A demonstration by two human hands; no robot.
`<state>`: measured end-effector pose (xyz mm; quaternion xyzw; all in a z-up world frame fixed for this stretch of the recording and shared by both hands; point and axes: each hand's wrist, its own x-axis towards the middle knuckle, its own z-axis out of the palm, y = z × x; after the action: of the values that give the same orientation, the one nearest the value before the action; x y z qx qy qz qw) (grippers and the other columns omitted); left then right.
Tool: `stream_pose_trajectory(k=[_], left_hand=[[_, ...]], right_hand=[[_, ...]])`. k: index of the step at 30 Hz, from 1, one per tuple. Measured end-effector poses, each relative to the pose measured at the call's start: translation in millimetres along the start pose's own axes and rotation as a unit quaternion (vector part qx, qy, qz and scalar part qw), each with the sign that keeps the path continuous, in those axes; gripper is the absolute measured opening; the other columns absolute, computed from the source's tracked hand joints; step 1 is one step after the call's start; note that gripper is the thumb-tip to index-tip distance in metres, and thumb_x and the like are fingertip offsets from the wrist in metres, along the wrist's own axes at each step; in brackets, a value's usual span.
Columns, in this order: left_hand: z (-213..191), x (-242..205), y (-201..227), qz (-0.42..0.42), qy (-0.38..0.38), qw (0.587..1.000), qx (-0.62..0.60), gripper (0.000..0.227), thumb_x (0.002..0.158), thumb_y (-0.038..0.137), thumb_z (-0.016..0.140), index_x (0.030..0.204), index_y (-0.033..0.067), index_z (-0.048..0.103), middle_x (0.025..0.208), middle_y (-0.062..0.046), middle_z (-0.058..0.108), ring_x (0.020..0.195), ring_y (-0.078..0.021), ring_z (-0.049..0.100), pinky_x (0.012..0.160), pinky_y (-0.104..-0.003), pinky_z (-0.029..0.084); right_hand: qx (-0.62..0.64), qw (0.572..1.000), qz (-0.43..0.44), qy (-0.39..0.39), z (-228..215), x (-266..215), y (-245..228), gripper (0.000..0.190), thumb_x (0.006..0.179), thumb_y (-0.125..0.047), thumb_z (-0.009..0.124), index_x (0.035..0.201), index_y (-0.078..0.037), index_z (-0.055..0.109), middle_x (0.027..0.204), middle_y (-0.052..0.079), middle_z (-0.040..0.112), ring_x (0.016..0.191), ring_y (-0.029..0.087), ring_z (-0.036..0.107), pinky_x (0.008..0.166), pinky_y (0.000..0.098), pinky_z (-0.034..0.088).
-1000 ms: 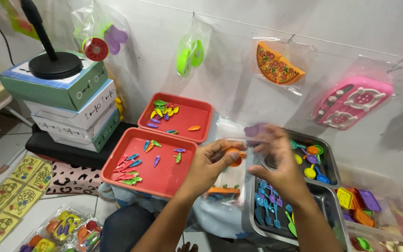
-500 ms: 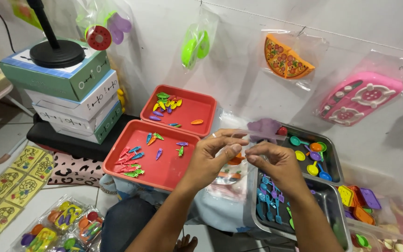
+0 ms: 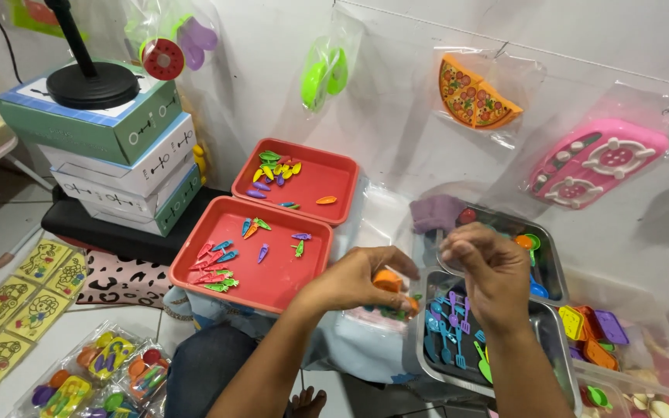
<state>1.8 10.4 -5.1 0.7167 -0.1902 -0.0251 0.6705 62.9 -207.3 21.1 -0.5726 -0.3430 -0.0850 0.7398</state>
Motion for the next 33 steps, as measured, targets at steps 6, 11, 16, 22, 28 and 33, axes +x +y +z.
stream_pose_trajectory(k=[6,11,16,22,28,33], left_hand=[[-4.8,-0.9,3.9,0.021,0.057,0.998,0.007,0.036,0.074,0.007,0.086,0.109,0.0055,0.076,0.092,-0.014,0.079,0.089,-0.0232,0.072,0.081,-0.038,0.059],[-32.4,-12.1,21.8,0.045,0.152,0.986,0.041,0.036,0.077,0.008,0.086,0.112,0.0088,0.078,0.092,-0.014,0.080,0.090,-0.0232,0.074,0.082,-0.036,0.060],[-47.0,-13.8,30.0,0.042,0.214,0.976,-0.025,0.041,0.081,0.011,0.086,0.120,0.0085,0.076,0.087,-0.008,0.079,0.082,-0.0122,0.070,0.076,-0.025,0.060],[-41.3,-12.4,20.7,0.034,0.205,0.977,0.054,0.031,0.080,0.014,0.086,0.109,0.0119,0.078,0.083,-0.012,0.078,0.080,-0.0194,0.072,0.074,-0.035,0.060],[-38.0,-12.2,10.0,0.015,0.190,0.978,0.088,0.031,0.076,0.019,0.088,0.105,0.0155,0.079,0.082,-0.009,0.079,0.079,-0.0207,0.074,0.073,-0.033,0.059],[-31.5,-10.3,11.1,-0.002,0.175,0.979,0.103,0.032,0.072,0.014,0.087,0.103,0.0135,0.080,0.081,-0.014,0.077,0.078,-0.0262,0.074,0.071,-0.035,0.059]], right_hand=[[0.050,0.998,0.031,0.013,-34.3,10.2,18.1,0.047,0.106,-0.047,0.051,0.126,-0.007,0.066,0.103,0.015,0.071,0.091,0.020,0.070,0.090,0.0340,0.055],[-0.190,0.973,0.129,-0.007,-22.2,17.1,46.1,0.035,0.097,-0.033,0.059,0.121,-0.012,0.072,0.102,0.009,0.075,0.089,0.022,0.071,0.084,0.0322,0.053],[-0.476,0.844,0.106,-0.225,-6.2,25.1,69.6,0.027,0.084,-0.018,0.077,0.112,-0.016,0.080,0.103,0.013,0.078,0.090,0.038,0.072,0.081,0.0476,0.057],[-0.624,0.683,0.121,-0.360,-1.5,30.8,115.9,0.023,0.086,-0.028,0.075,0.108,-0.023,0.079,0.112,0.002,0.069,0.107,0.026,0.066,0.090,0.0386,0.056],[-0.566,0.724,0.190,-0.346,-11.5,29.1,108.1,0.032,0.088,-0.023,0.071,0.117,-0.011,0.071,0.113,0.012,0.068,0.112,0.035,0.065,0.095,0.0442,0.054],[-0.422,0.883,0.127,-0.163,-38.8,25.1,80.4,0.014,0.083,-0.021,0.082,0.092,-0.010,0.082,0.076,0.013,0.078,0.074,0.026,0.072,0.075,0.0384,0.056]])
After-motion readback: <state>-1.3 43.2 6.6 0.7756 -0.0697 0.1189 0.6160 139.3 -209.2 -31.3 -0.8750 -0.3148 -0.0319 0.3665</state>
